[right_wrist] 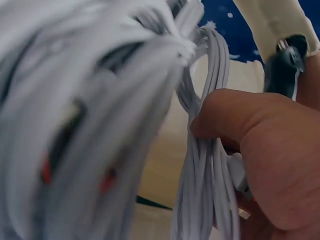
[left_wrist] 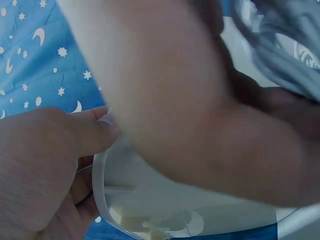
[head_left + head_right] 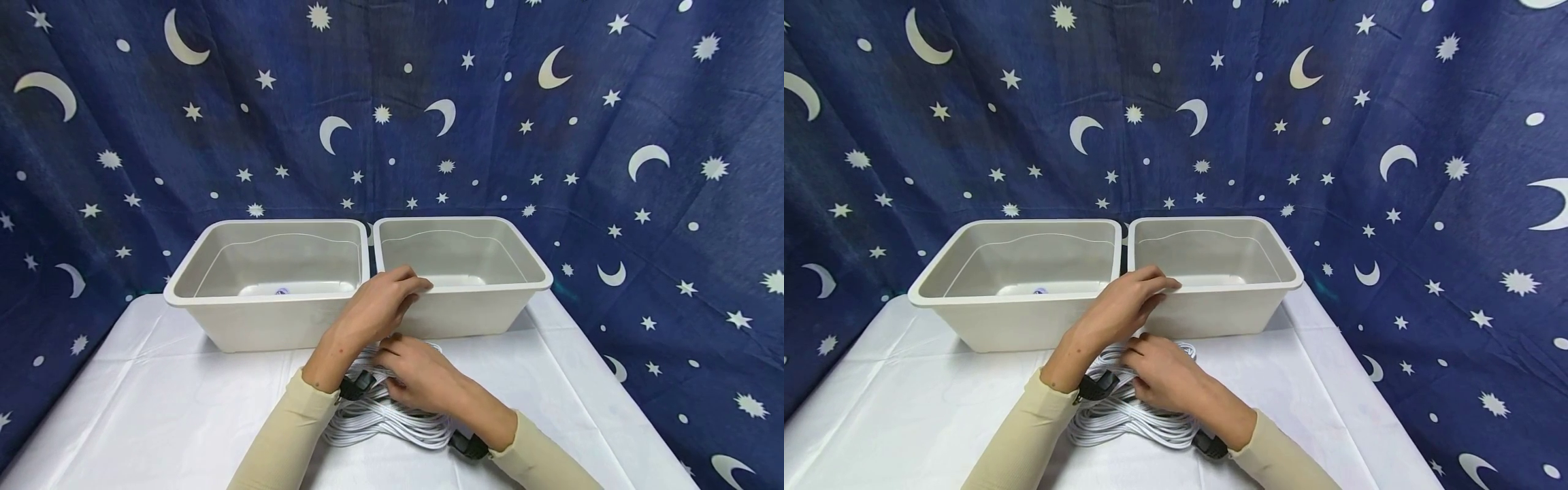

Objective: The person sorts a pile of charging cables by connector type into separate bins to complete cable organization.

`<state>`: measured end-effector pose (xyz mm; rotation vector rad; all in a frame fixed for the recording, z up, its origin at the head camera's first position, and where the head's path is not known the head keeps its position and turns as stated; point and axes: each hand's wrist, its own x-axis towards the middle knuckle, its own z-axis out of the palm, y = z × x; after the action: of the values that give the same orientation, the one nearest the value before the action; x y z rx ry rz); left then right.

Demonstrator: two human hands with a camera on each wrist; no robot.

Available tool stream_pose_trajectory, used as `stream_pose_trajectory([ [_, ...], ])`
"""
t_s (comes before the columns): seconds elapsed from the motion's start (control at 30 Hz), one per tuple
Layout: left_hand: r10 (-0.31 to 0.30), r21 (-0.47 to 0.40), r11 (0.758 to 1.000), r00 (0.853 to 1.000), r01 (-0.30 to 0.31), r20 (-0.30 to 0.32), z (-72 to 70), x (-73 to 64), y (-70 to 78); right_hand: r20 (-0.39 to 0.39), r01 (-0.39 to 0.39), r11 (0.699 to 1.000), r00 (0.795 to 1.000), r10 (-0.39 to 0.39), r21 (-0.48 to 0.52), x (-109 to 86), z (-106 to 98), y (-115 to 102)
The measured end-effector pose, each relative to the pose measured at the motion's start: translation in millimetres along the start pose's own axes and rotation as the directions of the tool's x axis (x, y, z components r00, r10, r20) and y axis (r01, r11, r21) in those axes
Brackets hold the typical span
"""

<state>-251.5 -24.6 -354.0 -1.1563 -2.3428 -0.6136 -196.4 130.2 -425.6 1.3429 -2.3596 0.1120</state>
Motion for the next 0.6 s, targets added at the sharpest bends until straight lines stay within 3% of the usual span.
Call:
stream_pose_trajectory([
  [0.6, -0.015, -0.009, 1.0, 1.0, 0.015, 0.009, 1.3, 0.9, -1.0, -0.067, -0.004, 0.998, 0.998, 0.008, 0.061, -7.5, -27.4, 16.3],
])
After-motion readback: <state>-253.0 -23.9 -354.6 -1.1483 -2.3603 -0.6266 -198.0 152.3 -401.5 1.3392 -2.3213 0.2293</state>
